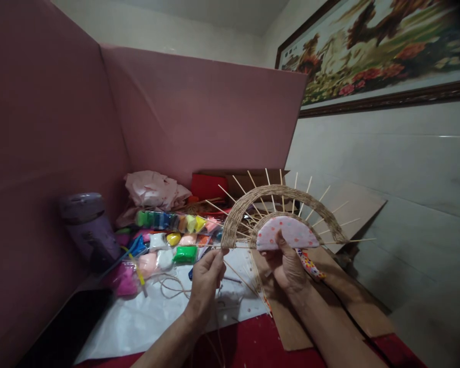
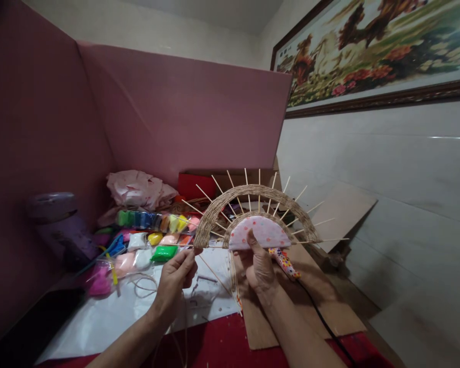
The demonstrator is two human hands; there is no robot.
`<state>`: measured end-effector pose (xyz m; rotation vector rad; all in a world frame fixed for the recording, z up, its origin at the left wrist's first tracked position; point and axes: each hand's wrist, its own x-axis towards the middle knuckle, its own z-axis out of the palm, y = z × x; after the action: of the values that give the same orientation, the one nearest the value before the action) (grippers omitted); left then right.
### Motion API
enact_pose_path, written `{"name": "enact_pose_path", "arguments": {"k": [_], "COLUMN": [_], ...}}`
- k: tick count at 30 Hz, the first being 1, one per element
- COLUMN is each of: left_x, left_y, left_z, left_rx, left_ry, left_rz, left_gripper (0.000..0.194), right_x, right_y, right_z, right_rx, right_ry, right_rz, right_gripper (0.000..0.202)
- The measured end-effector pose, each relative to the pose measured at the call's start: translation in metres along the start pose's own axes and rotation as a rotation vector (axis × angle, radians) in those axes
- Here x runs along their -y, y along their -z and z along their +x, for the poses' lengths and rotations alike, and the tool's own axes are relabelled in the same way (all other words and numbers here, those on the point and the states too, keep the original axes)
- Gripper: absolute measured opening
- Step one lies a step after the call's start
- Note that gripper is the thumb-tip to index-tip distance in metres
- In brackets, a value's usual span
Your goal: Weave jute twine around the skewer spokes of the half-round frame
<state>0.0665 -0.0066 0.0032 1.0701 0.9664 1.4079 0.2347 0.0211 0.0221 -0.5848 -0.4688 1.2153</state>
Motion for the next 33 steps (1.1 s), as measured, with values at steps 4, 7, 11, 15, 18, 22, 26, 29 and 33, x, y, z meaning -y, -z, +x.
{"name": "enact_pose_path", "arguments": {"k": [4,7,11,15,18,22,26,29,33], "left_x": [-0.0064,-0.0074,-0.0062,-0.0056,-0.0046,-0.0025,-0.0018,-0.0019,-0.0026], "left_y": [-0.0027,-0.0024,-0.0013,-0.0010,-0.0003,0.0009,0.0003,-0.0008,-0.0011], "left_z": [0.0005,0.0025,0.0046,0.0051,0.0052,0.0058,0.0059,0.0046,0.0021], "left_rx": [-0.060,-0.066,-0.036,-0.041,-0.044,-0.085,-0.121,-0.104,-0.080], "left_ry": [-0.026,0.019,0.086,0.102,0.071,0.029,0.023,0.007,-0.070], "left_rz": [0.003,-0.009,-0.085,-0.121,-0.088,-0.043,-0.052,-0.072,-0.031], "left_gripper": [0.047,0.046,0.040,0.038,0.037,0.036,0.035,0.035,0.033], "right_x": [-0.0008,-0.0028,-0.0048,-0.0052,-0.0049,-0.0055,-0.0073,-0.0075,-0.0055], "right_y": [0.0020,0.0030,0.0039,0.0045,0.0038,0.0024,0.0020,0.0015,0.0007], "right_z": [0.0020,0.0030,0.0041,0.0040,0.0030,0.0012,0.0005,0.0007,0.0015], "right_rx": [0.006,0.009,0.027,0.008,0.010,0.006,0.014,0.014,0.011], "right_ry": [-0.069,-0.089,-0.084,-0.087,-0.088,-0.082,-0.081,-0.077,-0.022], "right_rz": [0.039,0.050,0.059,0.044,0.034,0.029,0.019,0.023,0.013], "right_gripper": [0.038,0.039,0.039,0.039,0.040,0.041,0.040,0.040,0.040]}}
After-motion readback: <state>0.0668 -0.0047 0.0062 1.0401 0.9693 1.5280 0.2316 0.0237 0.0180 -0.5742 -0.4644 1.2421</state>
